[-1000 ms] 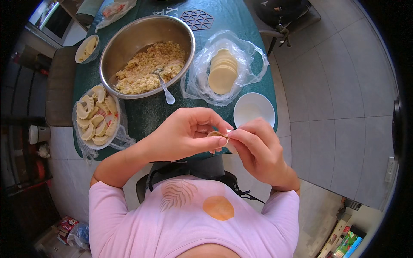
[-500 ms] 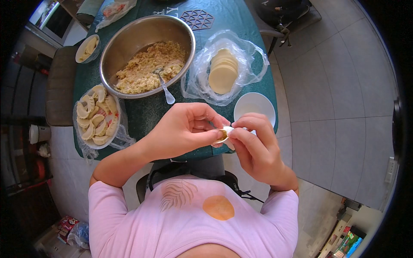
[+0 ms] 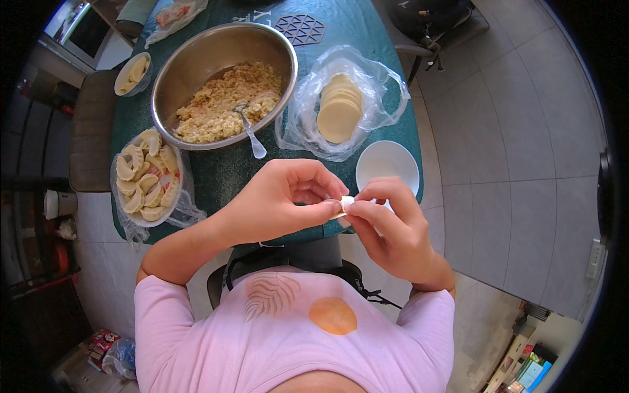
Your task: The person assembles dumplings by placing a spoonful of filling onto a round wrapper and folding the edges to seal them. The finished dumplings are placed on a plate next to the workstation.
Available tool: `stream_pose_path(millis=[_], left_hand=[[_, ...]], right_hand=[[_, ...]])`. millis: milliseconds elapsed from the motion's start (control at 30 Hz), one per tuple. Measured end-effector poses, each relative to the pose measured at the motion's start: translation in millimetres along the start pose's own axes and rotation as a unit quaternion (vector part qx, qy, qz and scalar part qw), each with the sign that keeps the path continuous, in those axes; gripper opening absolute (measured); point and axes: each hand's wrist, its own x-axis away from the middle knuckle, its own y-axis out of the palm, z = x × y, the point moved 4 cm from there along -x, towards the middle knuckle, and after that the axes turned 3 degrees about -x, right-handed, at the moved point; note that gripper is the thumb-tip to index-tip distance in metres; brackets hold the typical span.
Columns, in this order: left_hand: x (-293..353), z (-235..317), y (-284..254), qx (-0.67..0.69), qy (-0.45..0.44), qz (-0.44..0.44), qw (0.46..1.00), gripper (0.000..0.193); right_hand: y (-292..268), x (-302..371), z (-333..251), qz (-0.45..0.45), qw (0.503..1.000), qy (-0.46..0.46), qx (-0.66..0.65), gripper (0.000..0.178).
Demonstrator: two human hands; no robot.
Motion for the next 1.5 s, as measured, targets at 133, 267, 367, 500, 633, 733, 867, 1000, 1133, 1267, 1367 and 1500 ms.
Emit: stream_pose_path(millis=[133,267,367,500,633,733,867,1000,1133,1267,1367,1500], left_hand=[[0.0,0.3,1.1,-0.027,0.009,0.017,0.999,0.010],[0.7,1.0,0.6,-0.056,-0.016,0.034,0.998,0.011],[-0.4,2.5,-0.1,0.004,-0.010,-0.002,1.000,0.020],[-2.1,-9.3,1.5,0.055,0.109,-0.024,0.992,0.032],[-0.2,-25.6,8.9,0.092,0.139,0.020,0.986,0.033],[3.0,-29.9,10.8,0.073,0.156,0.044,0.984,0.031],[5.6,-27.4,12.0,0.008,0.175,0.052,0.983,0.032],[9.0,-27.5,11.4,-0.036,0.178,0.045,0.982,0.034],[8.7,-27.6,11.3,-0.035,0.208,0.049,0.976,0.035],[8.6,-29.4,15.6,0.034,0.231,0.065,0.970,0.037],[9.6,-32.4,17.7,0.073,0.235,0.069,0.967,0.037],[9.1,-33.8,15.3,0.059,0.252,0.066,0.964,0.035]], right_hand=[[1.9,0.2,3.8,0.020,1.000,0.009,-0.007,0.023],[3.9,0.0,5.4,0.032,0.999,0.016,-0.007,0.024],[2.9,-0.1,6.2,0.056,0.998,0.033,-0.026,0.024],[-3.1,-1.8,10.0,0.080,0.991,0.077,-0.081,0.022],[-0.9,-3.2,16.4,0.080,0.989,0.096,-0.085,0.020],[-0.6,-4.7,16.6,0.067,0.990,0.091,-0.080,0.021],[-0.8,-5.6,16.2,0.069,0.991,0.077,-0.083,0.021],[-0.1,-9.4,12.2,0.061,0.986,0.112,-0.107,0.021],[1.0,-6.2,13.1,0.067,0.992,0.066,-0.081,0.021],[1.0,-6.5,12.8,0.069,0.994,0.054,-0.071,0.021],[2.9,-7.1,17.5,0.069,0.989,0.074,-0.104,0.022],[0.2,-13.4,15.0,0.054,0.984,0.105,-0.130,0.024]])
